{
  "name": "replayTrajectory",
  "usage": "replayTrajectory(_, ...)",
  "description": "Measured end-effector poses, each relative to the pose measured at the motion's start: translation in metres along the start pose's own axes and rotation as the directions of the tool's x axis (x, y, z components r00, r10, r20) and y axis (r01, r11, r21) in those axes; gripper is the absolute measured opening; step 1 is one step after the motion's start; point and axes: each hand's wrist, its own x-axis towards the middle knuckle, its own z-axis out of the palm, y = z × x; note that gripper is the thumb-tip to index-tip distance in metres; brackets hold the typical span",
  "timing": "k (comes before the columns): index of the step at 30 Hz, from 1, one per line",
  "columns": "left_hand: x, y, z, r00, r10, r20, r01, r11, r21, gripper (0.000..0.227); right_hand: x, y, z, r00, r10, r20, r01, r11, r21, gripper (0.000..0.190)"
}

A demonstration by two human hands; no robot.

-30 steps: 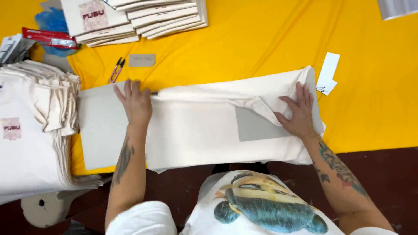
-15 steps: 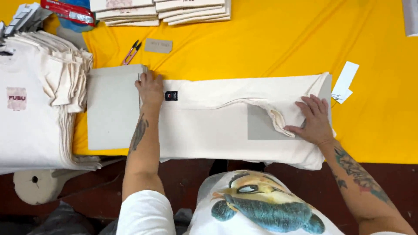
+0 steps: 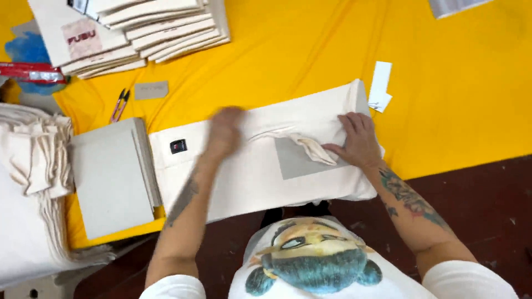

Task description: A worker is folding t-shirts on a yellow table using a rectangular board as a template to ensure uniform size and shape.

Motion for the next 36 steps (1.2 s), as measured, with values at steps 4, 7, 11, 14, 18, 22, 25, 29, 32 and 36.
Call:
replayTrajectory(4,0.044,0.162,0.028,0.948,0.292,0.126,-0.286,0.956,-0.063,0.057,-0.009,0.014,0.011,0.999,-0.007,0.036,0.007,1.000,-0.008,0.083)
replayTrajectory(7,0.023,0.172,0.071,0.926,0.287,0.246,-0.307,0.950,0.047,0.025,-0.007,0.015,0.009,0.999,0.029,0.043,-0.031,0.999,0.038,0.067)
replayTrajectory(11,-0.037,0.206,0.045,0.904,0.261,0.338,-0.259,0.964,-0.053,0.018,-0.007,0.011,-0.003,0.994,0.054,0.093,-0.063,0.994,0.087,0.087)
replayTrajectory(14,-0.112,0.239,0.051,0.891,0.162,0.424,-0.041,0.959,-0.280,0.015,-0.006,0.012,-0.009,0.988,0.056,0.145,-0.073,0.990,0.117,0.090)
replayTrajectory(18,-0.184,0.254,0.082,0.521,-0.206,0.828,0.786,0.494,-0.371,0.032,-0.004,0.012,-0.016,0.971,0.061,0.230,-0.092,0.988,0.124,0.087)
replayTrajectory(22,-0.160,0.277,0.108,0.394,-0.418,0.818,0.856,-0.156,-0.492,0.111,-0.006,0.016,0.004,0.994,-0.112,-0.002,0.112,0.992,0.066,0.088)
replayTrajectory(25,-0.130,0.289,0.134,0.417,-0.545,0.727,0.705,-0.310,-0.638,0.110,-0.019,0.022,0.020,0.967,-0.255,0.007,0.252,0.958,0.134,0.062)
replayTrajectory(29,-0.127,0.311,0.140,0.388,-0.576,0.720,0.663,-0.369,-0.652,0.098,-0.030,0.033,0.031,0.924,-0.371,0.090,0.309,0.864,0.397,0.023)
replayTrajectory(32,-0.095,0.326,0.053,0.300,-0.489,0.819,0.880,-0.190,-0.436,0.093,-0.017,0.038,0.020,0.934,-0.330,0.140,0.219,0.834,0.506,0.017)
replayTrajectory(36,-0.019,0.308,0.005,0.237,-0.448,0.862,0.962,0.230,-0.145,0.088,-0.005,0.047,0.011,0.923,-0.257,0.286,-0.015,0.719,0.695,0.031)
